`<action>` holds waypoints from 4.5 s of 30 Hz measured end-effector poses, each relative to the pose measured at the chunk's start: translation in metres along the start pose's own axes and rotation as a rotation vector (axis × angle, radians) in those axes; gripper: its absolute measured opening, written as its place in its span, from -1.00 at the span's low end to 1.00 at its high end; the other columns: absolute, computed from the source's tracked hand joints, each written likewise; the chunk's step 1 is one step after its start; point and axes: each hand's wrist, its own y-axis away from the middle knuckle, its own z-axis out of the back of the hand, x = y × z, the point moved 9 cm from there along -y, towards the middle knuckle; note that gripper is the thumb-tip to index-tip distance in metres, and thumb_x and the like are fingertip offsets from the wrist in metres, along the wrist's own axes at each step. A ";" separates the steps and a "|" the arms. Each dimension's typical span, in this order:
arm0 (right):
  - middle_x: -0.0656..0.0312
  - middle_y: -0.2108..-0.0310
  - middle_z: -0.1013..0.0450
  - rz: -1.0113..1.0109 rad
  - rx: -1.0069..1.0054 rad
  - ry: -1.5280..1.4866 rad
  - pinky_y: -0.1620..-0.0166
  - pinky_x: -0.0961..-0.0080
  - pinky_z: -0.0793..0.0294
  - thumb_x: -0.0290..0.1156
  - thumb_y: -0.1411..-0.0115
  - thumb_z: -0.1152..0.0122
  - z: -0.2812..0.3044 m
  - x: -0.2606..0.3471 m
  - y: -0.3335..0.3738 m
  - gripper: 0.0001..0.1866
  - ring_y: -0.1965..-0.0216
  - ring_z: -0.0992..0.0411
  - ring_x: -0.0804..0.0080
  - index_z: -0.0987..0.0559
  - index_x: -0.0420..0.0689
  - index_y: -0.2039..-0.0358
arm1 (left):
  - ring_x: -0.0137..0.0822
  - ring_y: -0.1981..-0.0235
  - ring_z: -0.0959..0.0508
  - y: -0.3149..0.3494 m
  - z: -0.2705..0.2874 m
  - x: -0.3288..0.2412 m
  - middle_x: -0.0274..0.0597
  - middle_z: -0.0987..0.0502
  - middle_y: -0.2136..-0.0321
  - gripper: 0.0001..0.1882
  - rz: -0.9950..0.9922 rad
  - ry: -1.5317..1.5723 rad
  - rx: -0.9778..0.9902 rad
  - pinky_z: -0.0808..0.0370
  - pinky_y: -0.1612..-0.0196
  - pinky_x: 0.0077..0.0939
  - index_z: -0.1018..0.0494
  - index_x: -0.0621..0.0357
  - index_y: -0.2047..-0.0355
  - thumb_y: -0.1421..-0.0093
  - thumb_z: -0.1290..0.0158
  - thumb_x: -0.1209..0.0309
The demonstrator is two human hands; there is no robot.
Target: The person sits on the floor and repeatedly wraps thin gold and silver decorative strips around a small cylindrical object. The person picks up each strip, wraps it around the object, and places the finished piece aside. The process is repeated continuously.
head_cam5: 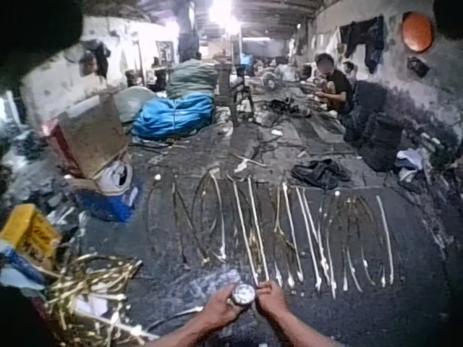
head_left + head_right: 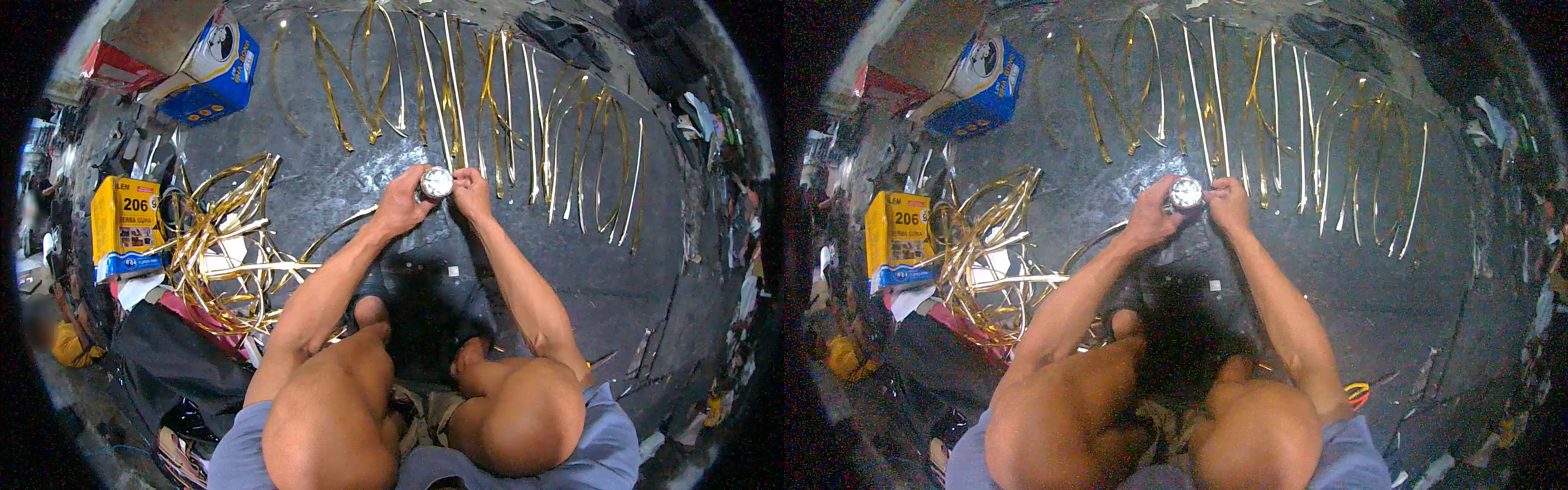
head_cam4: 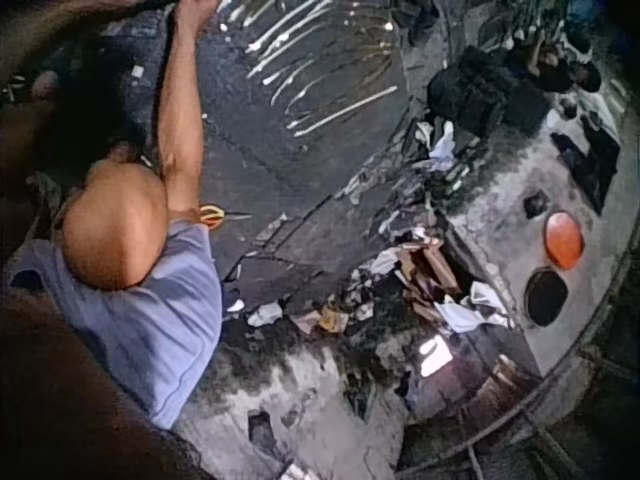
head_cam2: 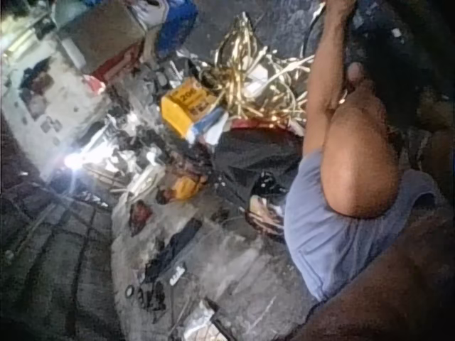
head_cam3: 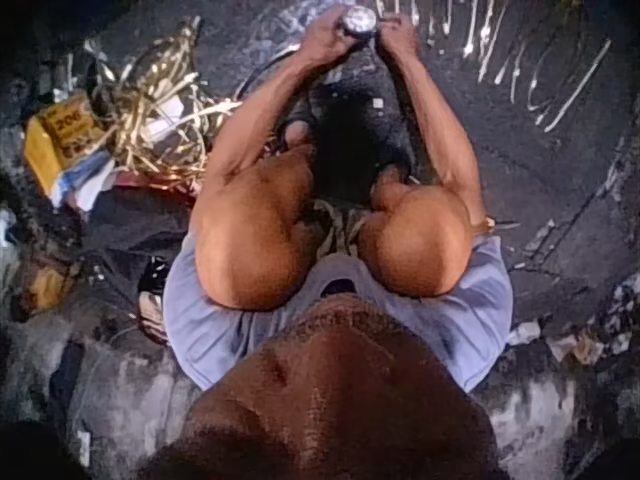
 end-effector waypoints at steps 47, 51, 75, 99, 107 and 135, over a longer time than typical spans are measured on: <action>-0.01 0.26 -0.62 0.581 0.399 0.295 0.08 0.25 -0.54 -0.33 -0.24 -0.23 -0.109 0.258 -0.005 -0.72 0.17 -0.61 0.08 -0.54 -0.17 0.09 | 0.09 0.48 -0.58 0.126 0.262 0.118 0.05 -0.56 0.55 -0.87 0.590 -0.675 -0.630 -0.50 0.31 -0.05 -0.46 0.18 0.45 -0.09 -0.12 0.39; -0.04 0.13 -0.53 0.496 0.308 0.782 0.01 0.18 -0.50 -0.43 -0.15 -0.32 -0.002 0.211 0.013 -0.60 0.06 -0.52 -0.08 -0.50 -0.16 -0.01 | -0.45 0.59 -0.40 0.122 0.219 0.137 -0.31 -0.46 0.67 -0.73 0.687 -0.069 -0.615 -0.38 0.46 -0.42 -0.41 0.13 0.60 0.05 -0.34 0.40; 0.08 0.23 -0.62 0.323 -0.152 0.059 0.27 0.50 -0.62 -0.31 -0.03 -0.62 0.031 0.120 0.055 -0.25 0.31 -0.59 0.46 -0.39 -0.32 -0.13 | -0.55 0.60 -0.37 0.075 -0.003 0.058 -0.35 -0.52 0.35 -0.41 0.784 1.486 0.212 -0.37 0.58 -0.62 -0.34 0.28 -0.28 -0.20 -0.02 0.61; -0.08 -0.04 -0.52 0.324 0.255 0.272 0.04 0.23 -0.62 -0.53 -0.10 -0.37 -0.012 0.097 0.069 -0.26 0.14 -0.59 0.15 -0.30 -0.20 -0.30 | 0.03 -0.07 -0.58 0.004 0.018 -0.007 0.05 -0.57 0.03 -0.32 -0.014 0.070 -0.056 -0.48 -0.16 -0.20 -0.41 0.21 -0.15 0.05 -0.32 0.50; 0.09 0.35 -0.63 0.024 -0.016 0.151 0.20 0.36 -0.54 -0.55 -0.05 -0.41 0.010 -0.026 -0.011 -0.66 0.35 -0.58 0.37 -0.56 -0.19 0.14 | 0.13 -0.01 -0.58 -0.007 -0.005 0.004 0.08 -0.58 0.07 -0.39 0.066 0.048 0.014 -0.51 -0.05 -0.15 -0.43 0.24 -0.06 0.02 -0.37 0.48; -0.05 -0.12 -0.43 0.965 0.112 0.000 -0.08 0.37 -0.43 -0.45 -0.37 -0.05 0.139 0.503 -0.065 -0.64 -0.05 -0.45 0.16 -0.50 -0.37 -0.11 | 0.13 -0.18 -0.42 0.065 0.112 0.039 0.13 -0.46 -0.07 -0.42 0.190 -0.386 -0.373 -0.38 -0.27 -0.08 -0.45 0.18 -0.09 0.04 -0.07 0.58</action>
